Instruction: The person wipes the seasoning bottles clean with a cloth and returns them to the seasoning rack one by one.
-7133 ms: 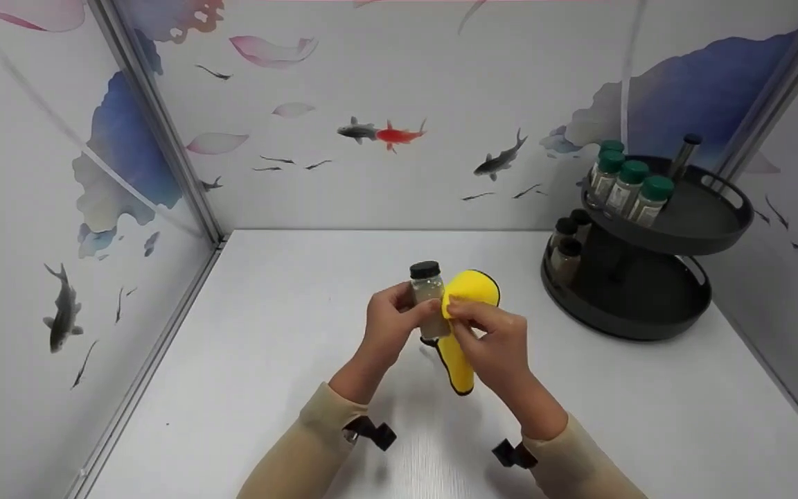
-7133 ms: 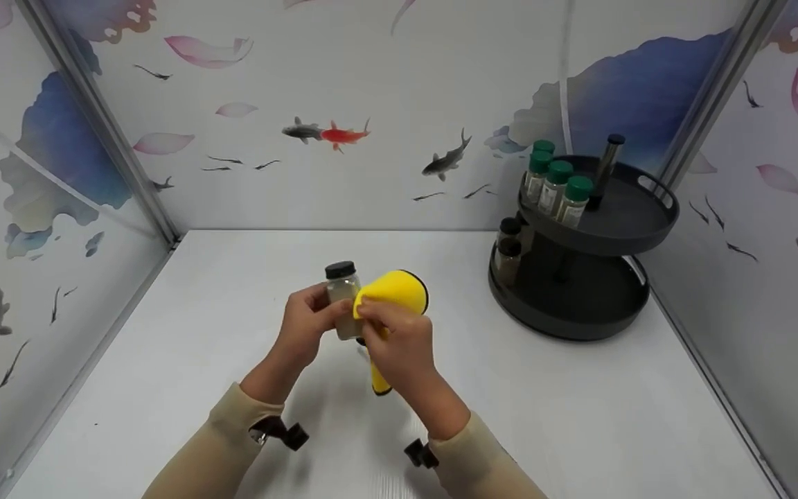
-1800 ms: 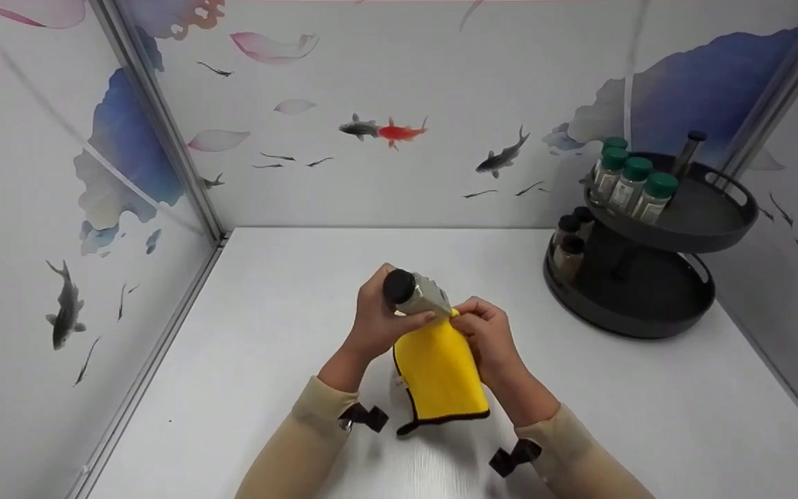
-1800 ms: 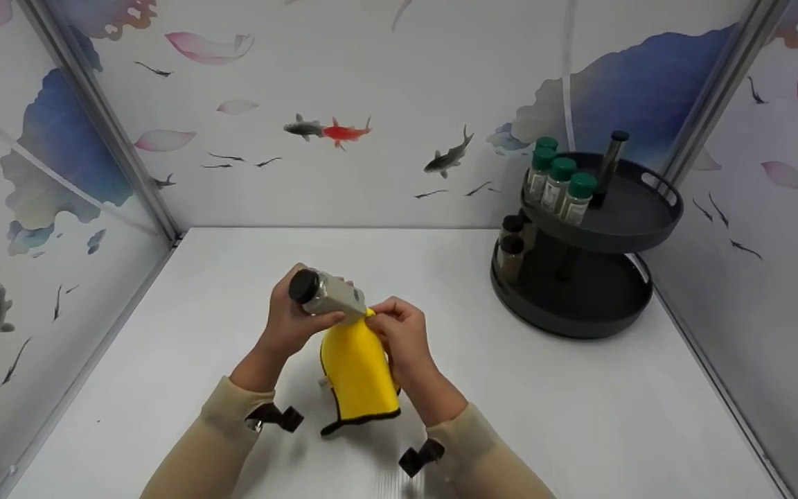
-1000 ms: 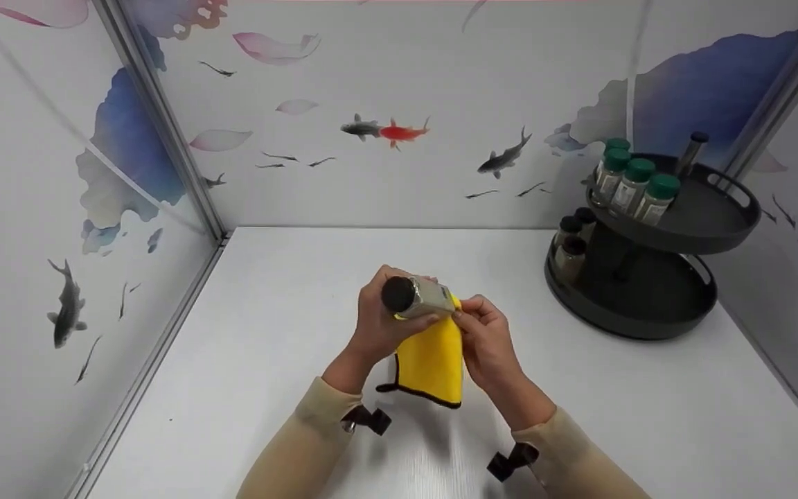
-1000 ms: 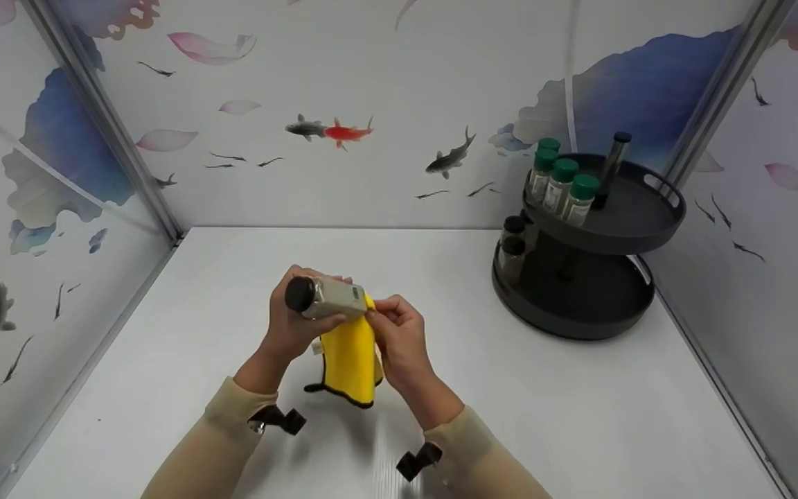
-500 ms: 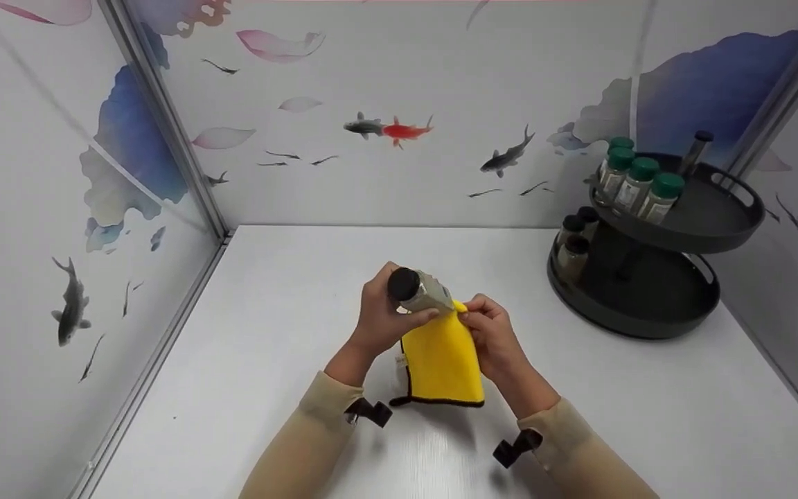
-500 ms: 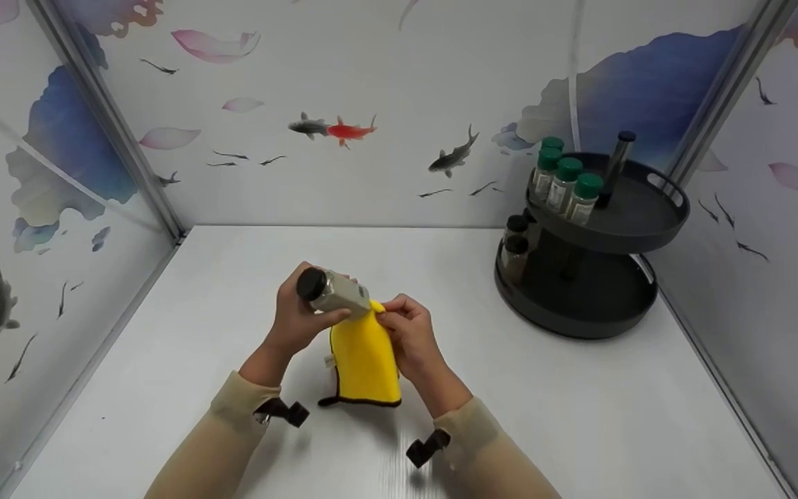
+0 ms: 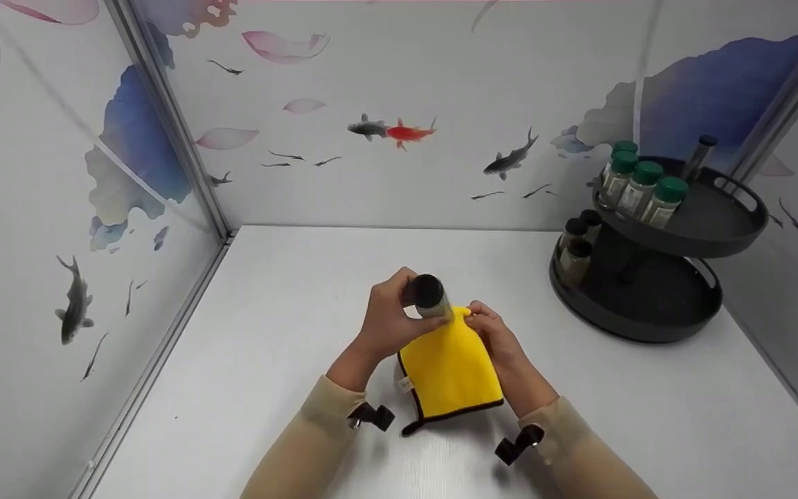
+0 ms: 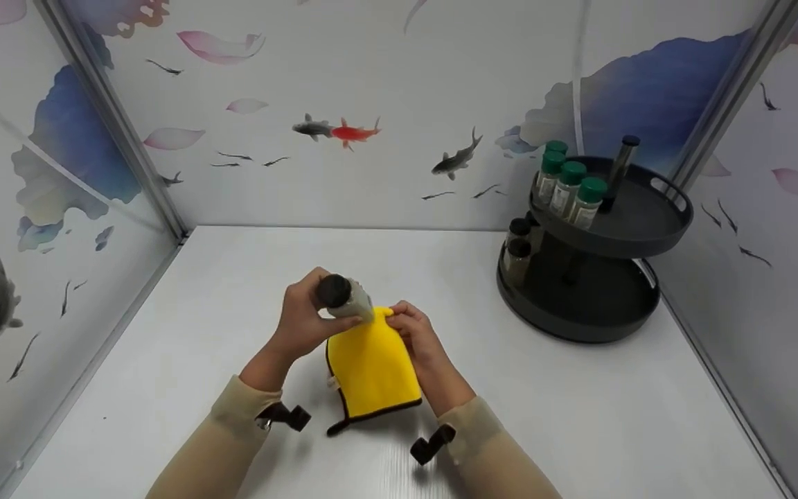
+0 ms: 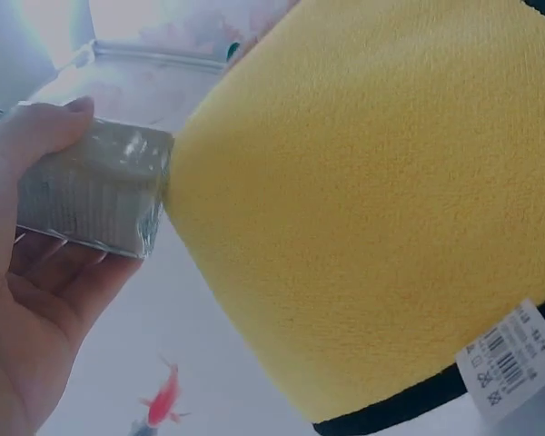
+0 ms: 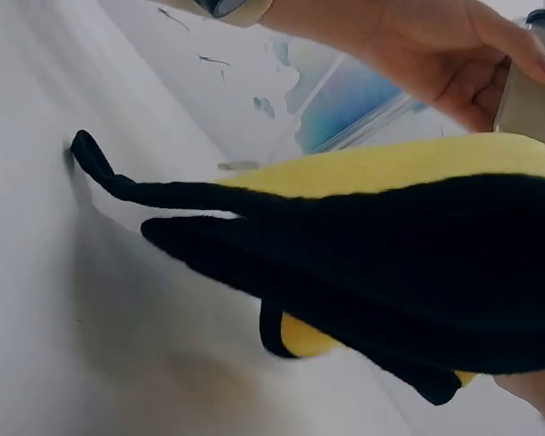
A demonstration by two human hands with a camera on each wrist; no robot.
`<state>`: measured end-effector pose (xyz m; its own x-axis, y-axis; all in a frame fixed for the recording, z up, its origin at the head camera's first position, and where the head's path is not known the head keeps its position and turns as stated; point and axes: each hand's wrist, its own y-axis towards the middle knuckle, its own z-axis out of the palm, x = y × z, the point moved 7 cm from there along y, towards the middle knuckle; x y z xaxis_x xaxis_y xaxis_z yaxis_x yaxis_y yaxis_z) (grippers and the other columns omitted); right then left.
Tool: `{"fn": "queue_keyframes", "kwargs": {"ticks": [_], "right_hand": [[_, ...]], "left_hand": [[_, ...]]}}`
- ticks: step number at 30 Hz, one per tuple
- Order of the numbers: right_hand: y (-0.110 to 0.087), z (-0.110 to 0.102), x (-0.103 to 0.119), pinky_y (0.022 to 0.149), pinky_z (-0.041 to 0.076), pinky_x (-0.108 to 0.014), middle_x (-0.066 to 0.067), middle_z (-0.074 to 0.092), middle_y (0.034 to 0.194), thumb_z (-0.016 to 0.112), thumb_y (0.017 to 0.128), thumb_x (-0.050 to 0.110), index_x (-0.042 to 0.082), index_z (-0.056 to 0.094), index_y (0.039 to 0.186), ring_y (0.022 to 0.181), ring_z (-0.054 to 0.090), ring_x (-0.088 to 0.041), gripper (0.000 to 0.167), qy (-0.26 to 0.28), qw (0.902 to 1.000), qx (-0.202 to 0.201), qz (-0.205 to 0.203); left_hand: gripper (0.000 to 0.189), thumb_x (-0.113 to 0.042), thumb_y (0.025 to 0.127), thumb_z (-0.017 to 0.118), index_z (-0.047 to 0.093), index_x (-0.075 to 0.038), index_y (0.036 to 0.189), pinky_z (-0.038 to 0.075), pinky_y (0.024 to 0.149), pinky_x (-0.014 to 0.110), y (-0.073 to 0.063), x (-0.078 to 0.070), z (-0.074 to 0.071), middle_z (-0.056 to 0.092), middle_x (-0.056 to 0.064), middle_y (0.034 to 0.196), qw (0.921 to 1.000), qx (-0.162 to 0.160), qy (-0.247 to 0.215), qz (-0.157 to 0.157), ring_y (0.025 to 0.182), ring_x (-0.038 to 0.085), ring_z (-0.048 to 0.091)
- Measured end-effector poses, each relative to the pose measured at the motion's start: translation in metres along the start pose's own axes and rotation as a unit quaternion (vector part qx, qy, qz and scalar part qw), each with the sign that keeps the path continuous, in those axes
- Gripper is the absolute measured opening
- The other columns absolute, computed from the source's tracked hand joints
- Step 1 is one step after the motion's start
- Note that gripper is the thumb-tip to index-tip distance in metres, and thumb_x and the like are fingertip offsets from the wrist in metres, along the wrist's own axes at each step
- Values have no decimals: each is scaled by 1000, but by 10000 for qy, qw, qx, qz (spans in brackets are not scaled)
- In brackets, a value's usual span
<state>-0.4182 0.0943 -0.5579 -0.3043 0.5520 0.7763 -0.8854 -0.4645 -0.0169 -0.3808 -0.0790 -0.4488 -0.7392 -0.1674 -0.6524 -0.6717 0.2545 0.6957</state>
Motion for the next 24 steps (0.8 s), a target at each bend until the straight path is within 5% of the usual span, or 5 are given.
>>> {"fn": "queue_keyframes", "kwargs": {"ticks": [4, 8, 12, 20, 24], "right_hand": [[7, -56, -1, 82, 61, -23, -1, 67, 102, 57, 106, 7, 12, 63, 113, 90, 67, -13, 11, -501, 9826, -1735, 439], [5, -110, 15, 80, 59, -25, -10, 67, 128, 65, 102, 10, 6, 56, 141, 96, 65, -17, 40, -2268, 9275, -2884, 719], [-2, -134, 33, 76, 54, -24, -17, 62, 137, 68, 99, 12, 6, 59, 140, 97, 62, -21, 42, -3848, 8613, -3167, 990], [-10, -127, 66, 73, 55, -26, -16, 72, 114, 78, 95, 19, 6, 67, 127, 89, 66, -22, 36, -5633, 7755, -2779, 643], [-7, -97, 76, 75, 56, -24, -14, 73, 114, 78, 96, 17, 8, 69, 130, 90, 66, -22, 37, -5621, 7993, -2093, -363]], "left_hand": [[42, -15, 81, 94, 62, -6, 107, 65, 90, 35, -1, 0, 3, 77, 5, 106, 9992, -30, 238, -307, 103, 16, 78], [44, -15, 81, 94, 63, -7, 111, 65, 90, 34, -2, 6, 5, 77, 7, 109, 9963, -110, 27, -849, 104, 18, 78], [44, -15, 84, 91, 64, -6, 118, 64, 92, 35, -6, 16, 12, 75, 10, 115, 9885, -119, -153, -1502, 106, 22, 77], [44, -22, 85, 90, 67, -13, 122, 63, 89, 38, -15, 38, 33, 74, 7, 117, 9710, -74, -277, -2375, 102, 19, 71], [41, -23, 84, 91, 66, -17, 117, 59, 84, 33, -23, 46, 41, 73, 2, 112, 9633, -56, -89, -2681, 95, 17, 65]]}}
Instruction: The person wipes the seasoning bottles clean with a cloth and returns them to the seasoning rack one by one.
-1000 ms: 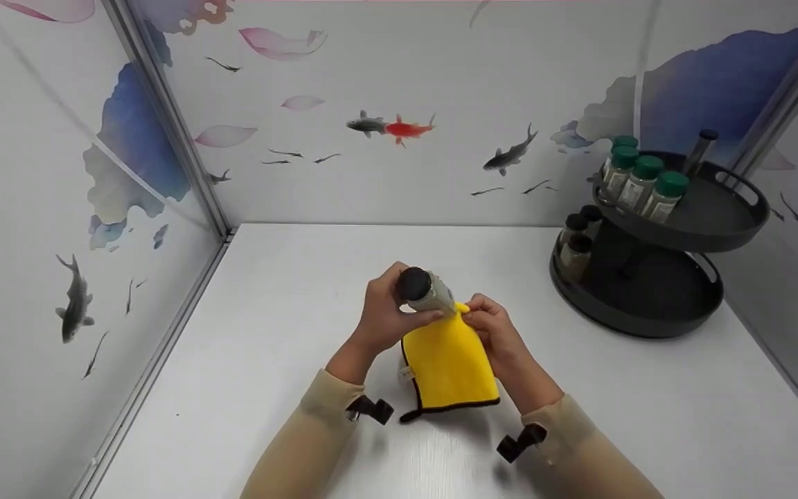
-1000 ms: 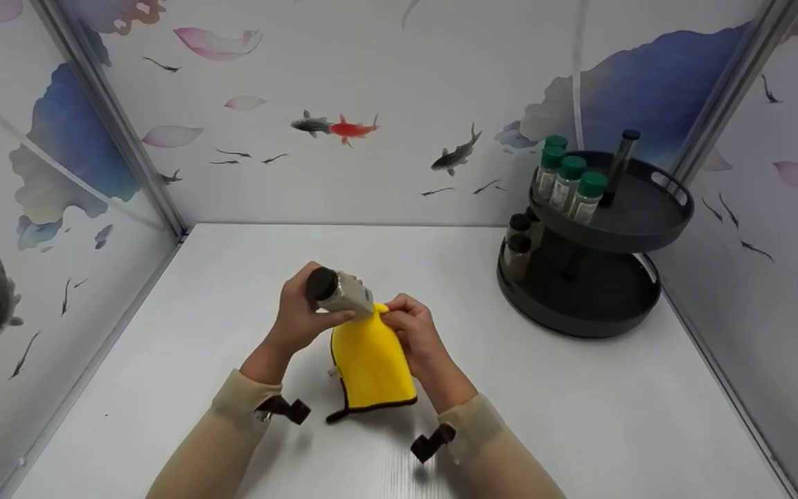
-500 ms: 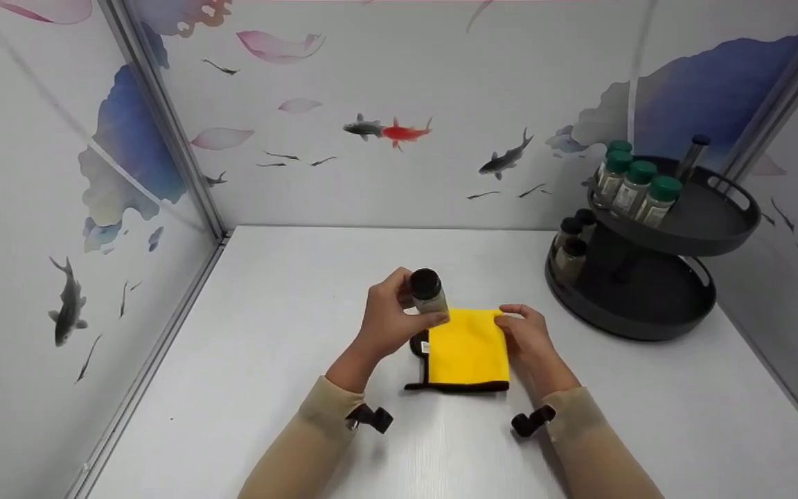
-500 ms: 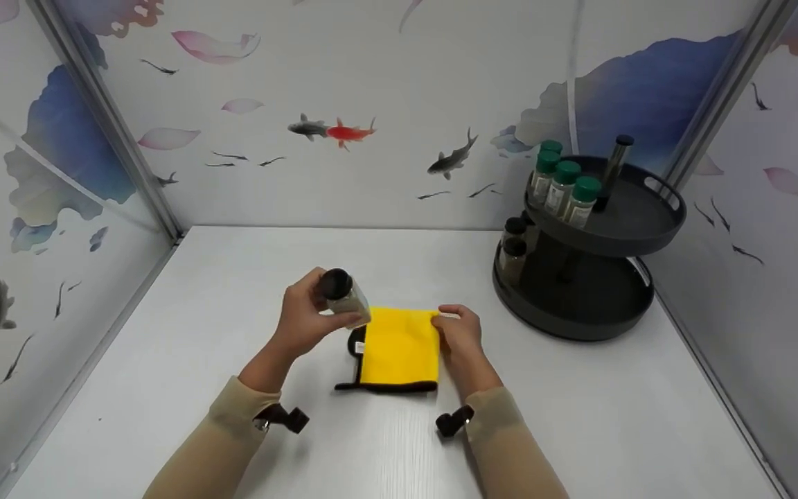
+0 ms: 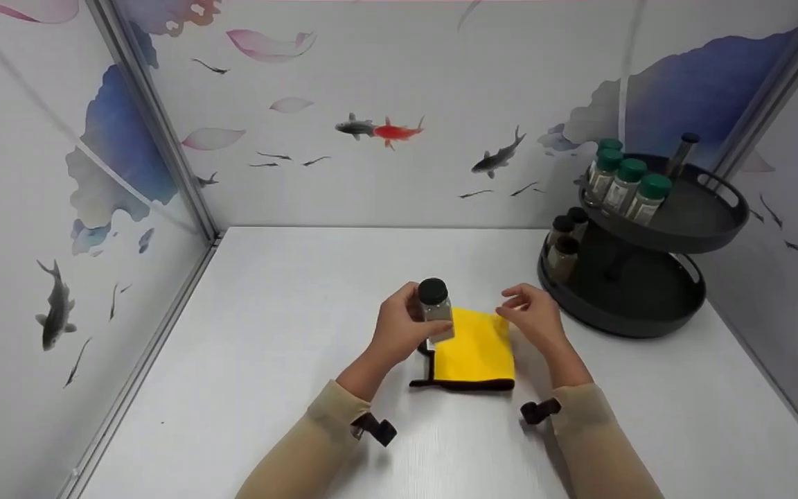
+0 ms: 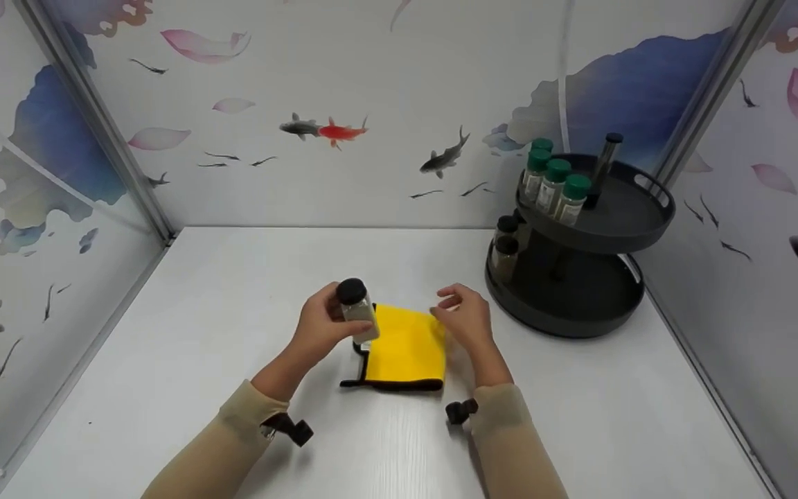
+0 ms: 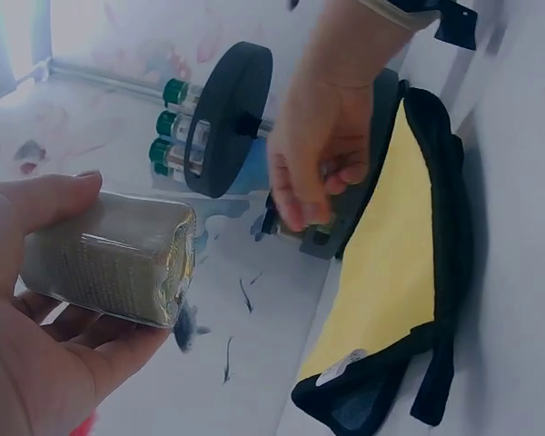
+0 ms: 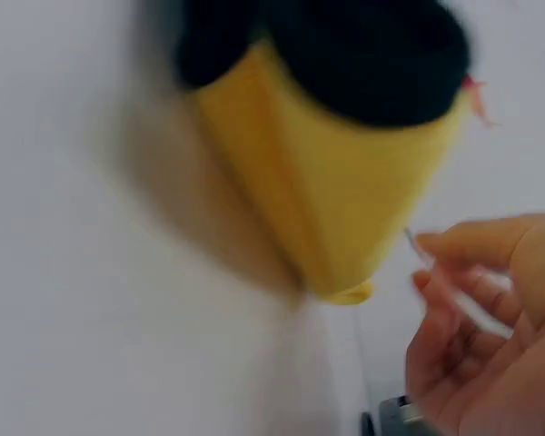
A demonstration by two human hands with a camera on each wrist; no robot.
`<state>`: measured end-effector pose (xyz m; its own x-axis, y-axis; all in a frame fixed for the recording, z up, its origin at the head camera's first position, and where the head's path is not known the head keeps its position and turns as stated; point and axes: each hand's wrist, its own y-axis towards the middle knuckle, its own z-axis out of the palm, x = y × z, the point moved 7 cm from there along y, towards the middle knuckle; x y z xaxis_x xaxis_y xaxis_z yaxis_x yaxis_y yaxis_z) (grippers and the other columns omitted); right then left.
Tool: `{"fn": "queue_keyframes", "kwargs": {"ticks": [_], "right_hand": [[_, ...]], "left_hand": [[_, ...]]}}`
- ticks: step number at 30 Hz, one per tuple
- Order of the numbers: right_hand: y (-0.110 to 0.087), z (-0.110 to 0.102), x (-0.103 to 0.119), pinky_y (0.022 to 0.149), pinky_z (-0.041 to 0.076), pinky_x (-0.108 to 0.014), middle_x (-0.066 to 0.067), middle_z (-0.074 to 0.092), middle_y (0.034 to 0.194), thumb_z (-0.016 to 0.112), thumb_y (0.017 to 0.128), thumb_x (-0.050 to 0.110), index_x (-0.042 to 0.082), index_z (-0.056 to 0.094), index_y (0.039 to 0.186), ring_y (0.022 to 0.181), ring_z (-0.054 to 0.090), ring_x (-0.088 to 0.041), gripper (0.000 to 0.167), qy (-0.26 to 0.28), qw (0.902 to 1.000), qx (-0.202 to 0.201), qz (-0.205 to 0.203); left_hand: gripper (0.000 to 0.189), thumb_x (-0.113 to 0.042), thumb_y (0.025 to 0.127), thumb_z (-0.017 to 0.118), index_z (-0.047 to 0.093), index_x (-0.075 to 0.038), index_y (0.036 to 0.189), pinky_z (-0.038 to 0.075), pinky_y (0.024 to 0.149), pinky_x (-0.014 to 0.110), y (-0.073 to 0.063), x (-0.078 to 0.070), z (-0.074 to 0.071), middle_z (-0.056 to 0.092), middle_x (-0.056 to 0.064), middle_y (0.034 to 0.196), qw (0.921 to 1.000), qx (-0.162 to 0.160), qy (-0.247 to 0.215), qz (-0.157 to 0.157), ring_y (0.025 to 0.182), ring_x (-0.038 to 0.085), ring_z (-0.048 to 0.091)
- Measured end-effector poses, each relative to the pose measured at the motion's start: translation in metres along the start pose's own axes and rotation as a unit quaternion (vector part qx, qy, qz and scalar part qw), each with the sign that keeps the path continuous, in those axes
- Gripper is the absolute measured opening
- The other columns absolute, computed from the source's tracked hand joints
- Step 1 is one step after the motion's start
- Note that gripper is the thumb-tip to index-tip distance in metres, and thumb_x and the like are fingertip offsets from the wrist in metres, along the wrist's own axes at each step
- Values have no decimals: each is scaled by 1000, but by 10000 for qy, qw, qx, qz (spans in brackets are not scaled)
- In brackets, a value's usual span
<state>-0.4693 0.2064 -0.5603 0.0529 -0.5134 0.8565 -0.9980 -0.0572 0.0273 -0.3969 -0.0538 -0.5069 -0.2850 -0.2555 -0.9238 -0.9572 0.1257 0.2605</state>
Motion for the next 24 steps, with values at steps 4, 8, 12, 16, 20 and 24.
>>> {"fn": "queue_keyframes", "kwargs": {"ticks": [4, 8, 12, 16, 20, 24], "right_hand": [[-20, 24, 43, 85, 61, -28, -20, 71, 126, 75, 96, 11, 6, 65, 139, 100, 70, -24, 44, 1228, 9734, 1339, -1392], [-48, 38, 72, 92, 62, -32, -16, 71, 128, 81, 91, 10, 7, 68, 136, 107, 70, -23, 47, 1417, 9466, 2006, -2091], [-57, 40, 84, 92, 63, -32, -2, 75, 121, 90, 86, 20, 18, 74, 126, 107, 69, -20, 43, 953, 9624, 1517, -2043], [-54, 35, 89, 94, 63, -36, -2, 76, 119, 91, 85, 18, 18, 75, 121, 109, 71, -24, 40, 897, 9690, 1177, -1976], [-45, 22, 89, 95, 62, -40, -4, 78, 112, 92, 82, 14, 14, 77, 115, 104, 72, -24, 36, 874, 9718, 941, -1976], [-33, 3, 80, 94, 59, -29, -7, 78, 111, 93, 83, 17, 10, 77, 115, 99, 72, -16, 36, 728, 9751, 625, -1998]], "left_hand": [[41, -22, 82, 93, 66, -18, 113, 57, 82, 30, -10, 7, 12, 71, -1, 105, 9996, 70, 243, -102, 90, 17, 62], [43, -32, 81, 94, 68, -20, 113, 58, 84, 27, -18, 9, 29, 70, -5, 102, 9980, 39, 616, -143, 90, 13, 62], [43, -35, 81, 94, 69, -18, 111, 61, 87, 27, -20, 5, 34, 71, -6, 100, 9943, -417, 977, -38, 91, 11, 64], [41, -31, 81, 94, 69, -16, 110, 62, 84, 27, -16, -2, 36, 72, -2, 97, 9931, -623, 982, 173, 89, 12, 63], [42, -29, 82, 92, 69, -16, 113, 61, 85, 25, -11, -5, 47, 72, -2, 101, 9952, -568, 764, 244, 91, 11, 63], [47, -30, 83, 91, 67, -15, 120, 60, 91, 29, -3, -1, 63, 72, -1, 111, 9951, -600, 780, 127, 101, 14, 66]]}}
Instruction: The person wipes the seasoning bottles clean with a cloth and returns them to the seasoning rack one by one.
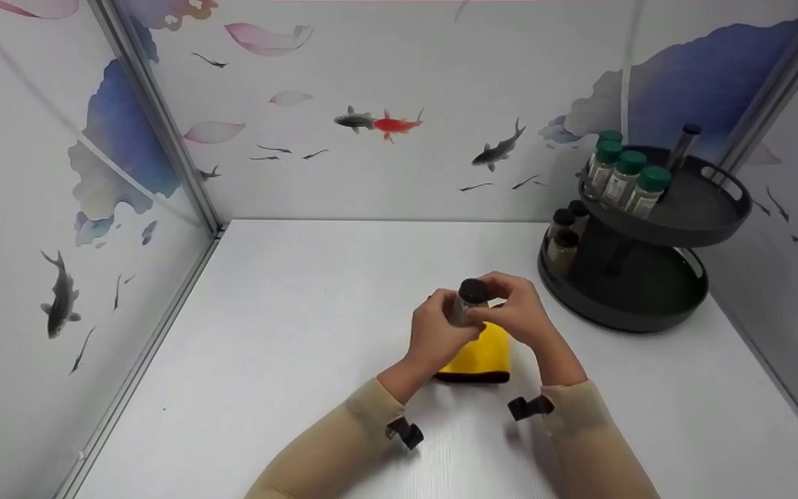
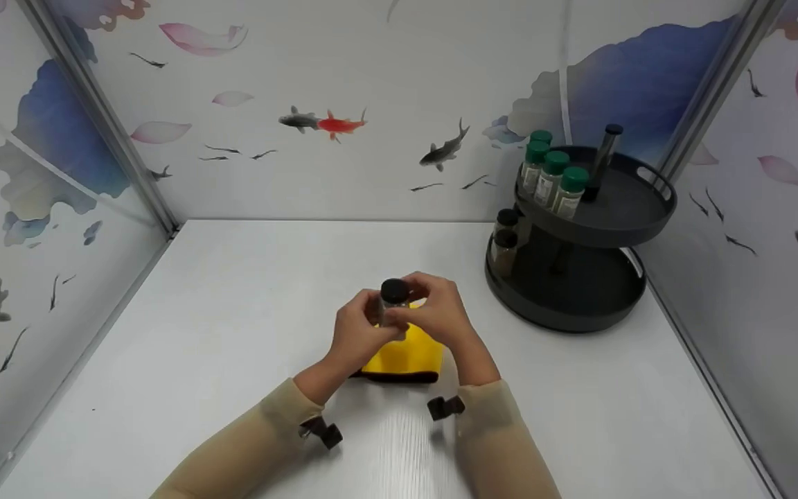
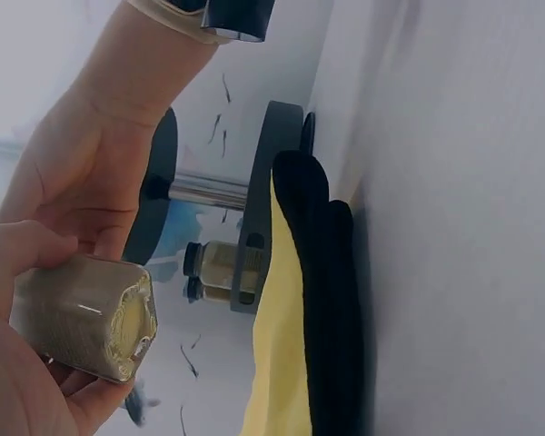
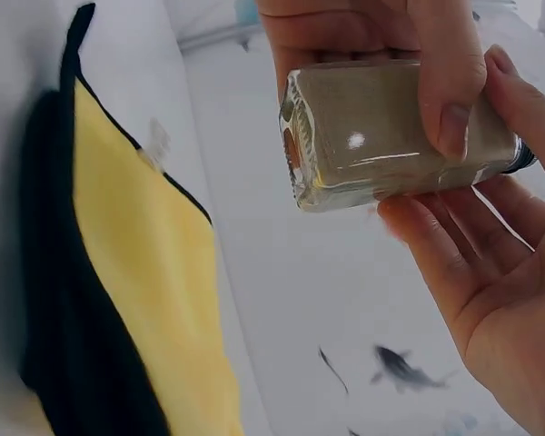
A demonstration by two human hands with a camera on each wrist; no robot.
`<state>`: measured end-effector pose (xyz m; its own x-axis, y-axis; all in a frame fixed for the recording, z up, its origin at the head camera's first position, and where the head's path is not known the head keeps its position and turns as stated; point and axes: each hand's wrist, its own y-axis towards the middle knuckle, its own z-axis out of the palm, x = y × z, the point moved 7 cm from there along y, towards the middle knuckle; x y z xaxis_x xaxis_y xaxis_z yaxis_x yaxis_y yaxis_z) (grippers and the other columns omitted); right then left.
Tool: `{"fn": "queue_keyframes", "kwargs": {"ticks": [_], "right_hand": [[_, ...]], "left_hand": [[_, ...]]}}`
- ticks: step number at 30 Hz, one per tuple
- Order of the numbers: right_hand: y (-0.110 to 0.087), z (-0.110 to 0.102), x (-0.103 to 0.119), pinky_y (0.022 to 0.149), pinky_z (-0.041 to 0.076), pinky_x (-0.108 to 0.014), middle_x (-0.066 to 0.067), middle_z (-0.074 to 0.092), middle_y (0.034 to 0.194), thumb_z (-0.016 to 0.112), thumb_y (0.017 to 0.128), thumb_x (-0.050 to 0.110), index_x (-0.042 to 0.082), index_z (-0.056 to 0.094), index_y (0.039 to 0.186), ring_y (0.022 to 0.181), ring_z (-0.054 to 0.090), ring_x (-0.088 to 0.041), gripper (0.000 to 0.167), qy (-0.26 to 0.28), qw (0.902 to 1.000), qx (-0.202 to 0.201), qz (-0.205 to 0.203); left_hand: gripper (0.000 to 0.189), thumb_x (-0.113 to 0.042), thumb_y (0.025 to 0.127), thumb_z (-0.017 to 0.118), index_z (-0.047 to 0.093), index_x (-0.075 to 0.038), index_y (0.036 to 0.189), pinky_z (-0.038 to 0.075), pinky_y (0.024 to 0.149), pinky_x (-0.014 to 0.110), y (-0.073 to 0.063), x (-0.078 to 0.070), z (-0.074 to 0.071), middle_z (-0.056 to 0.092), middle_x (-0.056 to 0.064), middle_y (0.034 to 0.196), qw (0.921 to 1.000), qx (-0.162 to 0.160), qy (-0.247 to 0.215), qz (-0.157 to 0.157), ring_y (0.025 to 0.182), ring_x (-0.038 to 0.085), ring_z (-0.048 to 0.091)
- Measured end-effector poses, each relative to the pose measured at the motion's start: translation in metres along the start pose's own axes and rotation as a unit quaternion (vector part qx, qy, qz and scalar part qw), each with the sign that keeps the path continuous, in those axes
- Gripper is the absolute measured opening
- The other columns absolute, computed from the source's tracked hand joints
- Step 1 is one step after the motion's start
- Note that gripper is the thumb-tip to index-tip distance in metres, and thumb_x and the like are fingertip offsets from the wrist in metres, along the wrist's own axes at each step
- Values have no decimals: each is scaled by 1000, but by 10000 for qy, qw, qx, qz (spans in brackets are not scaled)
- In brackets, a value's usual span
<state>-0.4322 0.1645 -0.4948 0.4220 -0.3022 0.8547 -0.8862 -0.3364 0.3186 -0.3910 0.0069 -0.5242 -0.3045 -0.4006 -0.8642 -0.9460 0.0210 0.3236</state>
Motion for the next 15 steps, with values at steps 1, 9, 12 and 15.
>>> {"fn": "queue_keyframes", "kwargs": {"ticks": [1, 9, 12, 15], "right_hand": [[1, -9, -3, 92, 59, -26, -8, 78, 112, 93, 83, 17, 9, 77, 116, 99, 72, -14, 37, -29, 9999, -137, 4], [-12, -92, -36, 88, 55, -13, 0, 73, 107, 89, 88, 22, 4, 74, 122, 95, 67, -10, 41, -136, 9837, -1691, 602], [-23, -118, -48, 82, 55, -13, 6, 71, 104, 90, 87, 26, 4, 73, 123, 95, 66, -10, 46, -205, 9703, -2231, 906], [-35, -141, -59, 78, 57, -14, 7, 70, 103, 91, 86, 26, 5, 73, 123, 96, 66, -10, 46, -29, 9526, -2815, 1154]], "left_hand": [[51, -31, 82, 91, 67, -15, 123, 60, 93, 31, 4, 0, 6, 72, 0, 115, 9999, 53, 41, -78, 105, 16, 67], [66, -39, 86, 89, 61, -13, 140, 59, 104, 38, 33, 21, 72, 68, 6, 135, 9810, 1319, 378, -1375, 116, 22, 67], [57, -40, 89, 85, 65, -13, 136, 59, 103, 36, 42, 23, 91, 70, 5, 131, 9775, 1372, 378, -1555, 111, 19, 66], [51, -38, 91, 84, 68, -11, 132, 60, 100, 34, 51, 15, 106, 72, 5, 125, 9801, 1299, 265, -1477, 108, 17, 66]]}}
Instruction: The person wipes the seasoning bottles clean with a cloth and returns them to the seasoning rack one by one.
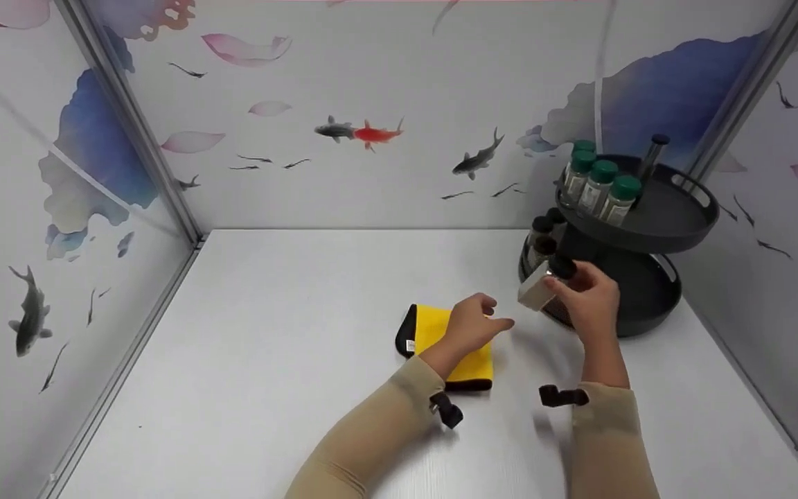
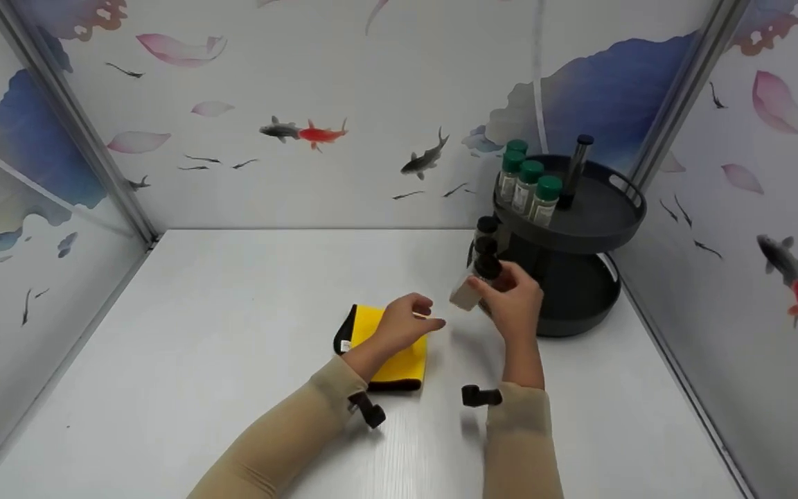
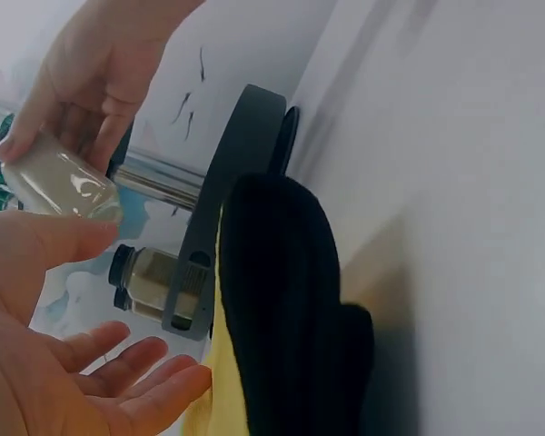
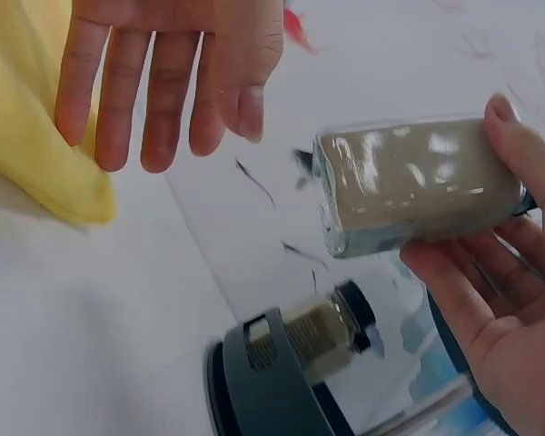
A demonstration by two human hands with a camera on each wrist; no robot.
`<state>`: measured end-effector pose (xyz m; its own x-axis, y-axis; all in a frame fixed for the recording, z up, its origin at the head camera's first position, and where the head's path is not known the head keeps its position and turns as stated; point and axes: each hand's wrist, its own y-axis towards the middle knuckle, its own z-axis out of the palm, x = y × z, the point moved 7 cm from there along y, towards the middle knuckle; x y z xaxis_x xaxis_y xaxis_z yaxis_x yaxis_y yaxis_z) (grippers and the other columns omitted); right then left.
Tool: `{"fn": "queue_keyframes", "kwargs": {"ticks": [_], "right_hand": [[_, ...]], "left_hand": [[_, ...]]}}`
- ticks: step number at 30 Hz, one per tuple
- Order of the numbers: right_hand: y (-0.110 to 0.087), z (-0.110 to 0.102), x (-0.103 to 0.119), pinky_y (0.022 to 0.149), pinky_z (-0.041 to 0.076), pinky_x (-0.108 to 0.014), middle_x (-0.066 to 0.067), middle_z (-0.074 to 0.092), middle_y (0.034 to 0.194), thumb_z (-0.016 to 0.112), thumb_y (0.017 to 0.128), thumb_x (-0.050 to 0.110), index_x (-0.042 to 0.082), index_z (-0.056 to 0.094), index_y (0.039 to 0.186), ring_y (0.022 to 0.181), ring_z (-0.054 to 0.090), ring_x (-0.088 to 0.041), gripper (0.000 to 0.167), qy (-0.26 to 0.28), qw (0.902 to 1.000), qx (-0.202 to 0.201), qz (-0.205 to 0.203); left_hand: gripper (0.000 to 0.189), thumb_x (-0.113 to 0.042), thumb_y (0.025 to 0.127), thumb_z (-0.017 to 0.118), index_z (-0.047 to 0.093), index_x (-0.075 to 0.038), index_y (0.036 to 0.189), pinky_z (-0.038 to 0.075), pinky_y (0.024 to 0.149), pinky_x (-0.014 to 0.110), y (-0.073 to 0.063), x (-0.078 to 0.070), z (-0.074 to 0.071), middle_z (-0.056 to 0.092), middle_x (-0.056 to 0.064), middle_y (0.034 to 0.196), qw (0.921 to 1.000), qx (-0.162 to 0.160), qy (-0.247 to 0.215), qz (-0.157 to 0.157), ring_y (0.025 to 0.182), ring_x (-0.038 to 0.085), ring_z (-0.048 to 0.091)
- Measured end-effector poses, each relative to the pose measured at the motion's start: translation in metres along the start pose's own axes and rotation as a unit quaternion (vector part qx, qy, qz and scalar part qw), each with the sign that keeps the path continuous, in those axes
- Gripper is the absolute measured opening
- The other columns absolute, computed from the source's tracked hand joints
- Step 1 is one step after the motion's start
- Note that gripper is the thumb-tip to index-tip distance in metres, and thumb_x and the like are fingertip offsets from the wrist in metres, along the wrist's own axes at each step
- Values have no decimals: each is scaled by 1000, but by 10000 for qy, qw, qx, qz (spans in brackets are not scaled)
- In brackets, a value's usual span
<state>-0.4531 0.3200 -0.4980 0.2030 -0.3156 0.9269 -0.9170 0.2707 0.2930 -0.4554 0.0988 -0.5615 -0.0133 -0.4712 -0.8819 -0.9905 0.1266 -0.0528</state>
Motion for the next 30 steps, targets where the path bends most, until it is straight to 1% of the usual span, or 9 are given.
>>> {"fn": "queue_keyframes", "kwargs": {"ticks": [3, 6, 10, 14, 19, 23, 25, 27, 30], "right_hand": [[4, -20, -14, 74, 59, -14, 7, 69, 101, 91, 85, 24, 7, 73, 121, 95, 65, -9, 44, 175, 9978, -541, 345], [5, -34, -23, 73, 58, -13, 10, 68, 98, 93, 83, 27, 9, 74, 117, 94, 64, -7, 43, 107, 9932, -1013, 569], [4, -44, -30, 73, 54, -13, 11, 68, 94, 95, 81, 29, 10, 75, 113, 91, 65, -6, 42, 38, 9865, -1523, 602], [5, -48, -33, 75, 52, -15, 13, 68, 95, 94, 82, 31, 9, 75, 114, 91, 64, -5, 43, -19, 9818, -1814, 564], [6, -46, -33, 78, 51, -16, 12, 69, 95, 95, 80, 32, 7, 75, 115, 91, 64, -3, 47, -153, 9807, -1884, 507], [8, -43, -30, 73, 52, -15, 13, 69, 92, 96, 79, 29, 7, 77, 112, 88, 66, -5, 44, -178, 9832, -1802, 233], [8, -41, -27, 70, 53, -14, 12, 69, 90, 95, 79, 27, 7, 78, 110, 87, 66, -7, 41, -154, 9849, -1725, 69], [9, -39, -25, 68, 53, -14, 9, 70, 91, 95, 80, 26, 6, 78, 109, 87, 66, -9, 39, -173, 9866, -1622, -88], [8, -37, -24, 69, 53, -13, 2, 72, 94, 94, 81, 26, 5, 78, 110, 87, 66, -9, 39, -280, 9892, -1432, -165]], "left_hand": [[44, -34, 93, 82, 70, -10, 128, 59, 98, 31, 10, -10, 11, 72, 3, 120, 9997, -134, -184, 95, 107, 15, 66], [37, -29, 95, 80, 71, -11, 126, 59, 96, 29, 20, -18, 22, 72, 1, 115, 9983, -287, -494, 66, 104, 13, 65], [32, -24, 97, 77, 71, -10, 125, 60, 96, 29, 36, -22, 38, 72, 0, 113, 9941, -462, -983, -69, 103, 12, 66], [32, -18, 99, 74, 69, -6, 128, 60, 98, 32, 51, -24, 52, 73, 4, 117, 9894, -594, -1325, 15, 106, 15, 69], [33, -13, 99, 74, 68, -5, 131, 60, 100, 30, 54, -36, 56, 73, 10, 126, 9865, -790, -1310, 584, 113, 21, 72], [51, -16, 93, 83, 65, -8, 140, 55, 107, 28, 52, -55, 56, 70, 11, 135, 9841, -752, -756, 1418, 124, 25, 68], [61, -21, 89, 87, 63, -11, 145, 53, 109, 26, 53, -62, 58, 68, 7, 139, 9829, -640, -419, 1678, 127, 22, 66], [67, -24, 87, 89, 62, -14, 147, 51, 111, 24, 54, -67, 61, 67, 4, 141, 9818, -536, -219, 1809, 128, 18, 65], [71, -26, 83, 92, 62, -17, 147, 51, 110, 23, 57, -68, 65, 68, 0, 140, 9820, -443, -166, 1827, 126, 11, 65]]}}
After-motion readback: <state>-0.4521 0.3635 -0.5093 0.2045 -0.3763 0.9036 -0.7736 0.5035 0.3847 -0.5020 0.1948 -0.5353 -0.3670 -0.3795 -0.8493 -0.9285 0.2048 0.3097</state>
